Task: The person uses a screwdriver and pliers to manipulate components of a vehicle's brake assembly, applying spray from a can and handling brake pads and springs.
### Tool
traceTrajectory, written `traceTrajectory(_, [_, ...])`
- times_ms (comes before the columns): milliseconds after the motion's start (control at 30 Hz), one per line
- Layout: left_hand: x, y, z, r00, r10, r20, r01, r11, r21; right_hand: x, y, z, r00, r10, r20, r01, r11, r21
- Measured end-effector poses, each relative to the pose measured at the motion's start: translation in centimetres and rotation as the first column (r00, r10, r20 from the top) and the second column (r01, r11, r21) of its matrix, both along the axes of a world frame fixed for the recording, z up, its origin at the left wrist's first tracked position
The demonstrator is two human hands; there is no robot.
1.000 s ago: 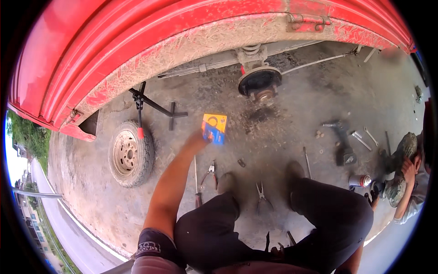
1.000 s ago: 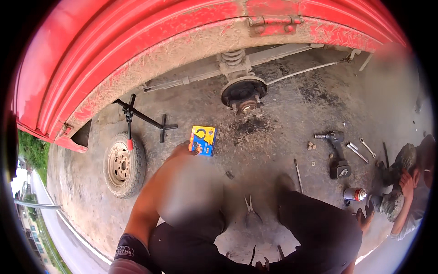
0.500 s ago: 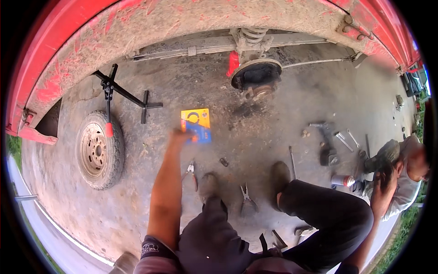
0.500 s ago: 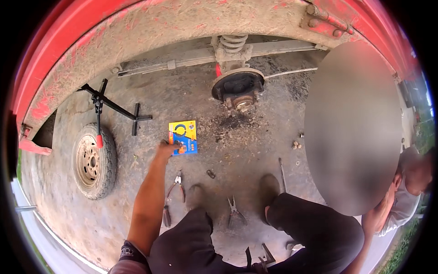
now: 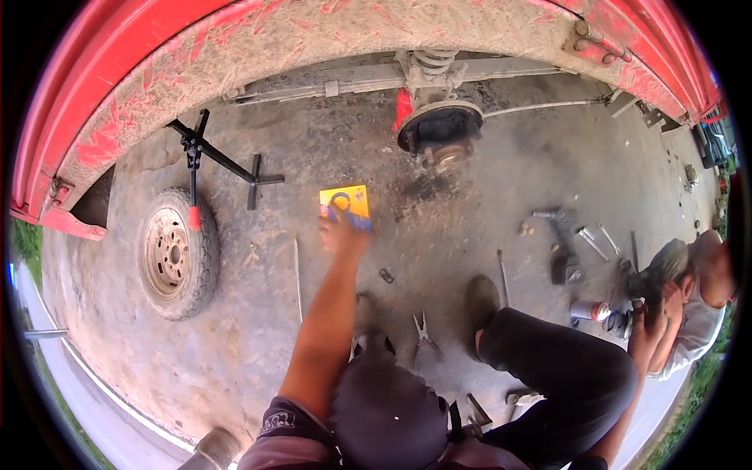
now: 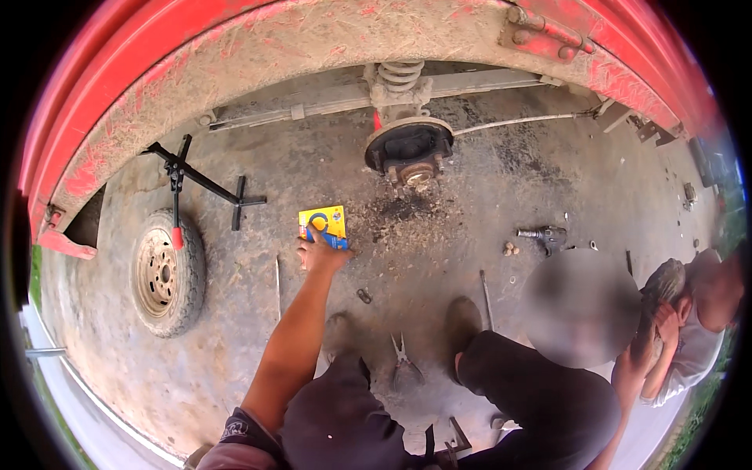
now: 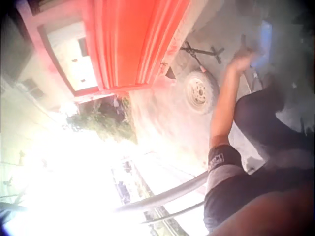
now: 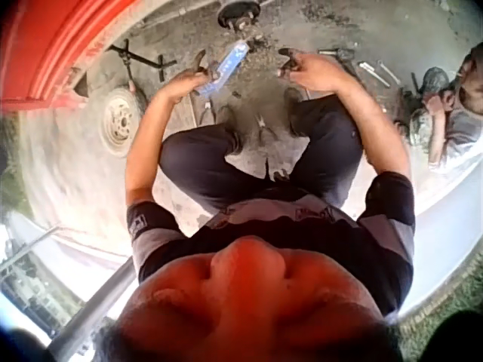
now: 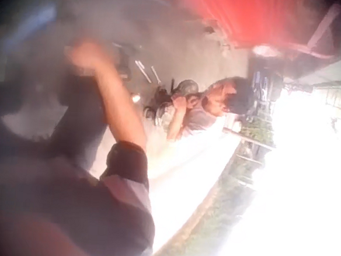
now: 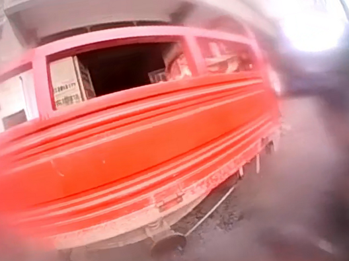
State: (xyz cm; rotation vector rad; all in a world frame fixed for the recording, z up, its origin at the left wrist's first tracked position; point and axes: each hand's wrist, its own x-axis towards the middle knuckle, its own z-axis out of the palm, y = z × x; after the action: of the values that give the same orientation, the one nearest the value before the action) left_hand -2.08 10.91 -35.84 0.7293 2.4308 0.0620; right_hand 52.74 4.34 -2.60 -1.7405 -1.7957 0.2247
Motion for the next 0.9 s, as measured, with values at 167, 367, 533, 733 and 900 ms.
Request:
traceTrajectory(167, [-4.0, -3.4, 4.3, 0.685, 0.035, 0.728, -0.252, 0.948, 0.192, -2.4, 0.4, 2.2, 0.987, 0.117, -0.107, -0.129, 0.984, -0.119])
traceTrajectory(367, [-3.3, -9.2, 17.1, 0.471, -0.196, 0.86, -0.151, 0.943, 0.297, -8.3, 0.7, 7.8, 0.872, 0.415, -0.26, -0.489, 0.743, -0.457])
traceTrajectory(533, [1.5, -11.4, 32.4, 0.515, -0.553, 0.655, 0.294, 0.832, 0.471, -13.9, 0.1, 9.5, 0.714, 0.667, -0.213, -0.635, 0.489, -0.597])
traceTrajectory(733, [13.6, -15.8, 41.0, 0.609, -0.79, -0.068, 0.718, 0.512, 0.472, -16.9, -4.1, 5.8, 0.62, 0.114, -0.776, -0.685, 0.561, -0.465])
traceTrajectory(900, [18.3, -19.6, 39.3, 0.656, -0.68, -0.328, 0.712, 0.412, 0.569, -17.2, -7.0, 3.9, 0.134, -0.067, -0.989, -0.7, 0.7, -0.142])
